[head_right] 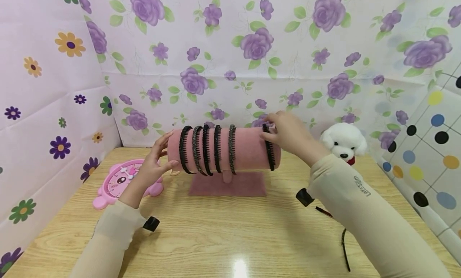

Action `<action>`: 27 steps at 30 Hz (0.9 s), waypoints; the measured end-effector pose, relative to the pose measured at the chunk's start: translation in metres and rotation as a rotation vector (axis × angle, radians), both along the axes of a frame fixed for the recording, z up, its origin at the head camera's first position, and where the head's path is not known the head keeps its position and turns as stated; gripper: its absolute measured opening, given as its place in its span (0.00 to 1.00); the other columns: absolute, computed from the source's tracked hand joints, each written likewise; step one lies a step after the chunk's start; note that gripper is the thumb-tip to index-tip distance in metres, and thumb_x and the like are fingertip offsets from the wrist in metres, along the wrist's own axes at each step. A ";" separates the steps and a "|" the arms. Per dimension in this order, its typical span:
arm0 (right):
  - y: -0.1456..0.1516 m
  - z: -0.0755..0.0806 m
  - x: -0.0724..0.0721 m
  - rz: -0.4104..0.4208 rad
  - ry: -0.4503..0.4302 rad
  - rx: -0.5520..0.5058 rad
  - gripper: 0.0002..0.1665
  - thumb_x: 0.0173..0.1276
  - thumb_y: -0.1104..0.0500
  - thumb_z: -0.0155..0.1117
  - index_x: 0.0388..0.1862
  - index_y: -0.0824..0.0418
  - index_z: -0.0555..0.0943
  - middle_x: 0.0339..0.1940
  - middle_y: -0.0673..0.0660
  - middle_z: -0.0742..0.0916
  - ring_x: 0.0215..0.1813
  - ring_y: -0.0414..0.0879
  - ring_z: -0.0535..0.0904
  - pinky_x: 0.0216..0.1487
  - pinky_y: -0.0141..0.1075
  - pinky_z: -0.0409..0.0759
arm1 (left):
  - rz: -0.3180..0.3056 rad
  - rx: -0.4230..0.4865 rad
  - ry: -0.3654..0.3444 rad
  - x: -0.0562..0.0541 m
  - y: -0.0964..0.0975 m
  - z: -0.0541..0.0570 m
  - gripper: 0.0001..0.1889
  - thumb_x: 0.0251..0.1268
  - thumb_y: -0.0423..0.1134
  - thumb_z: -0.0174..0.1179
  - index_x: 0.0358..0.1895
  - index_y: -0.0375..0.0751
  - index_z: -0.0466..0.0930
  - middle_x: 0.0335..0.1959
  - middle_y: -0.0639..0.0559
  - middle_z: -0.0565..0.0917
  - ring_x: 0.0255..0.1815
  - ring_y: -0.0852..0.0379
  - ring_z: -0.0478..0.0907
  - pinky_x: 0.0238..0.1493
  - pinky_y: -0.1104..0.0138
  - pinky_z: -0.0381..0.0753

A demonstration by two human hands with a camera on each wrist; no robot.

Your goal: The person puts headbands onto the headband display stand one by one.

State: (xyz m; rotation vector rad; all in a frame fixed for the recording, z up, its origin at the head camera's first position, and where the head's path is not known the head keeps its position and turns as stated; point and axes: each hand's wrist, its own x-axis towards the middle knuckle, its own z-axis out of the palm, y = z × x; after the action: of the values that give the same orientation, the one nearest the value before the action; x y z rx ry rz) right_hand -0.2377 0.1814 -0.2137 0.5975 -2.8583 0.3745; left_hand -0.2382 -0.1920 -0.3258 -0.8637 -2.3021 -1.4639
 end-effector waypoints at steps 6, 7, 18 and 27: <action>0.012 -0.013 0.009 0.130 0.046 0.006 0.31 0.63 0.52 0.68 0.63 0.61 0.74 0.61 0.66 0.79 0.63 0.63 0.72 0.64 0.58 0.69 | 0.001 0.000 0.001 0.000 0.000 0.000 0.41 0.58 0.23 0.60 0.74 0.39 0.50 0.77 0.39 0.55 0.71 0.35 0.59 0.63 0.39 0.65; 0.014 -0.015 0.010 0.131 0.042 0.012 0.32 0.63 0.51 0.69 0.64 0.60 0.74 0.62 0.66 0.78 0.65 0.64 0.71 0.65 0.59 0.68 | 0.001 -0.001 0.003 -0.001 0.000 0.000 0.41 0.58 0.23 0.60 0.74 0.39 0.51 0.76 0.39 0.55 0.71 0.35 0.59 0.63 0.39 0.65; 0.024 -0.027 0.011 0.169 0.052 0.130 0.45 0.57 0.46 0.72 0.71 0.55 0.67 0.70 0.64 0.73 0.70 0.62 0.66 0.70 0.61 0.59 | 0.003 0.005 0.013 -0.001 0.000 -0.002 0.41 0.57 0.22 0.60 0.74 0.37 0.51 0.76 0.38 0.55 0.70 0.35 0.60 0.63 0.38 0.66; 0.022 -0.028 0.007 0.133 0.029 0.145 0.44 0.58 0.41 0.70 0.71 0.50 0.66 0.71 0.63 0.72 0.71 0.62 0.65 0.70 0.62 0.59 | 0.009 0.000 0.011 -0.001 0.000 -0.001 0.41 0.57 0.23 0.61 0.74 0.39 0.51 0.76 0.40 0.55 0.72 0.36 0.59 0.63 0.41 0.67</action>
State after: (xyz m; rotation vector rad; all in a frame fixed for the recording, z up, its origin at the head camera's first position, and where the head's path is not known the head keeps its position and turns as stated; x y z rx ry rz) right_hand -0.2312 0.2030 -0.2415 0.8152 -2.8430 0.1775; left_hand -0.2387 -0.1923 -0.3272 -0.8586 -2.2952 -1.4511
